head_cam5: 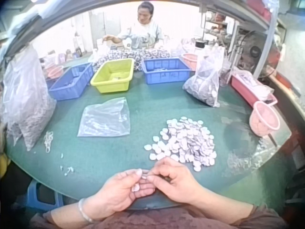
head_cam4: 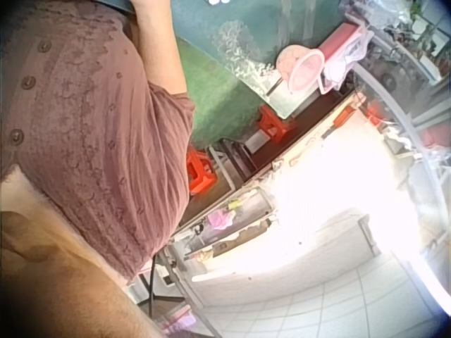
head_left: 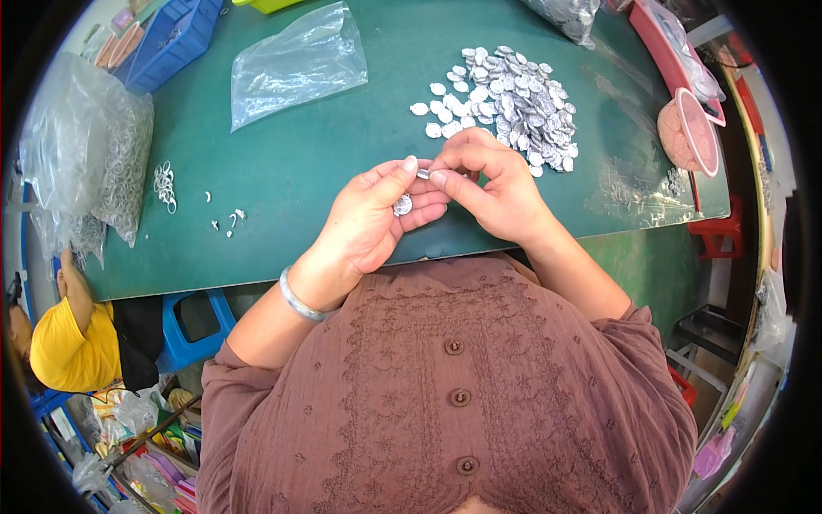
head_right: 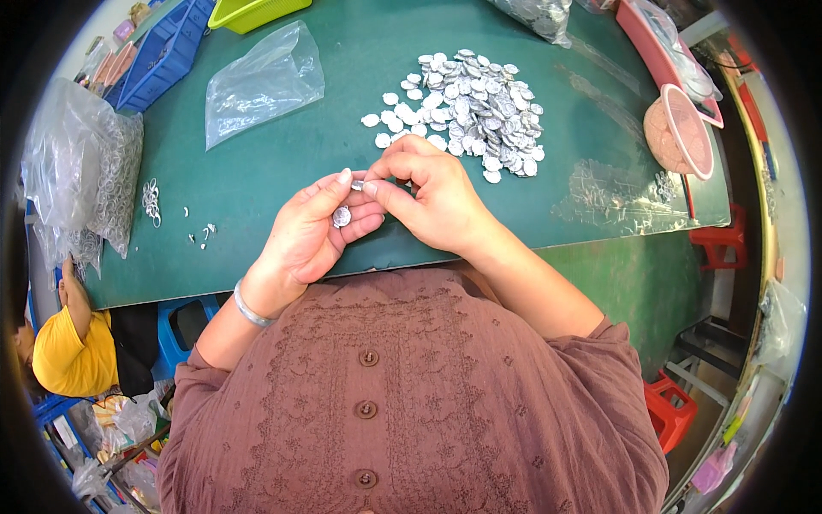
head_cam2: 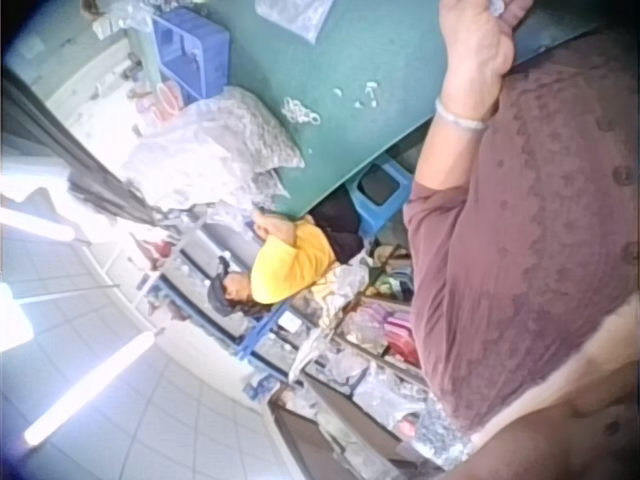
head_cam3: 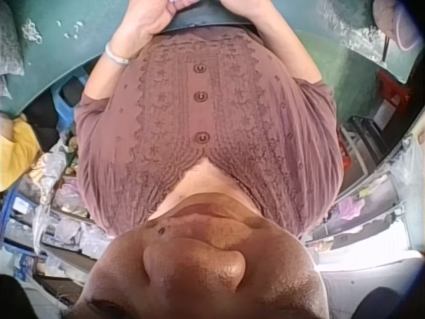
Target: The person sits at a workbench and assembles small silver jewelry components by hand. They pick up flat silver pieces and link them with small metal rings, placing the finished assemblies into a pink basket. The person also handles plastic bags containing loose components.
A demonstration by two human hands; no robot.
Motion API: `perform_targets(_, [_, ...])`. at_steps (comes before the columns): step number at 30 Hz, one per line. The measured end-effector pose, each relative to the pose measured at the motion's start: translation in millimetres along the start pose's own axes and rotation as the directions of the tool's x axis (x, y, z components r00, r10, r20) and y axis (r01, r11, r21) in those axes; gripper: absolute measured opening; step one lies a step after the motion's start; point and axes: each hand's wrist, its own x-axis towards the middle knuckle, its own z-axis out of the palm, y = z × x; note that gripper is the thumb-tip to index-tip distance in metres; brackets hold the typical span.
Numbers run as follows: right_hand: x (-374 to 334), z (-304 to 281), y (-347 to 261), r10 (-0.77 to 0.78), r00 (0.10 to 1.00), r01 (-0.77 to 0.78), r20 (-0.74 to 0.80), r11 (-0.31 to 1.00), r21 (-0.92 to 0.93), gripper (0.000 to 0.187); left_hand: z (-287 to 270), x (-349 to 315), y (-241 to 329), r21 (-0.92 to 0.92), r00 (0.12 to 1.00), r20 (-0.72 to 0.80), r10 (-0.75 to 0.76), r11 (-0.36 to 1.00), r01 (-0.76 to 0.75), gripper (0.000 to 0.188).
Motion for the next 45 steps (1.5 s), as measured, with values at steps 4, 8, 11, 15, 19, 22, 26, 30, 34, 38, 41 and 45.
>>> perform_targets(4, [-0.7, -0.2, -3.2, -0.035, 0.999, 0.035, 0.012, 0.999, -0.025, 0.009, -1.4, 0.5, -1.9, 0.012, 1.000, -0.011, 0.010, 1.000, -0.010, 0.026])
perform_targets(8, [-1.0, 1.8, -1.0, -0.030, 1.000, 0.030, -0.003, 0.999, 0.013, 0.007, 2.2, -1.1, -0.6, 0.008, 0.999, -0.040, 0.008, 1.000, -0.008, 0.027])
perform_targets(11, [-0.6, 2.0, -0.8, 0.035, 0.999, -0.033, -0.025, 0.996, 0.085, 0.005, -3.4, 0.7, 1.0, -0.145, 0.999, 0.030, 0.023, 0.989, -0.018, 0.028])
perform_targets(15, [0.4, -3.8, -3.8, 0.097, 0.995, -0.093, -0.036, 0.991, 0.097, 0.004, -11.0, -0.1, 4.3, -0.204, 0.990, 0.127, 0.067, 0.978, -0.040, 0.042])
perform_targets(19, [-1.0, -5.1, -6.1, 0.100, 0.994, -0.096, -0.033, 0.990, 0.098, 0.005, -13.8, -0.7, 3.8, -0.168, 0.978, 0.182, 0.105, 0.983, -0.075, 0.046])
perform_targets(22, [-1.9, -4.4, -4.6, 0.081, 0.996, -0.076, -0.042, 0.991, 0.111, 0.006, -7.9, -2.1, 3.6, -0.163, 0.974, 0.179, 0.139, 0.980, -0.109, 0.046])
perform_targets(26, [-3.6, -4.3, -2.5, 0.106, 0.994, -0.101, -0.021, 0.984, 0.148, 0.007, -9.2, 1.6, 2.6, -0.173, 0.983, 0.144, 0.117, 0.981, -0.092, 0.042])
perform_targets(30, [-4.6, -4.3, -2.1, 0.160, 0.987, -0.159, 0.008, 0.971, 0.181, 0.010, -10.5, -0.8, 0.4, -0.080, 0.995, 0.088, 0.053, 0.996, -0.045, 0.030])
perform_targets(34, [-5.9, -3.7, -2.4, 0.214, 0.976, -0.217, 0.038, 0.951, 0.221, 0.012, -4.0, -3.3, -2.6, 0.056, 0.997, 0.024, 0.068, 0.996, -0.070, 0.018])
perform_targets(38, [-7.8, -1.0, -0.4, 0.239, 0.969, -0.247, 0.061, 0.922, 0.297, 0.013, -0.1, -3.6, -4.1, 0.112, 0.996, 0.002, 0.085, 0.990, -0.085, 0.012])
perform_targets(41, [-8.7, -2.6, -0.4, 0.243, 0.966, -0.259, 0.089, 0.916, 0.307, 0.012, 0.8, -4.0, -5.1, 0.116, 0.997, 0.002, 0.083, 0.990, -0.083, 0.011])
perform_targets(45, [-9.9, -6.7, -6.1, 0.250, 0.960, -0.276, 0.123, 0.914, 0.299, 0.011, 0.4, -4.2, -7.6, 0.106, 0.996, 0.011, 0.092, 0.990, -0.093, 0.010])
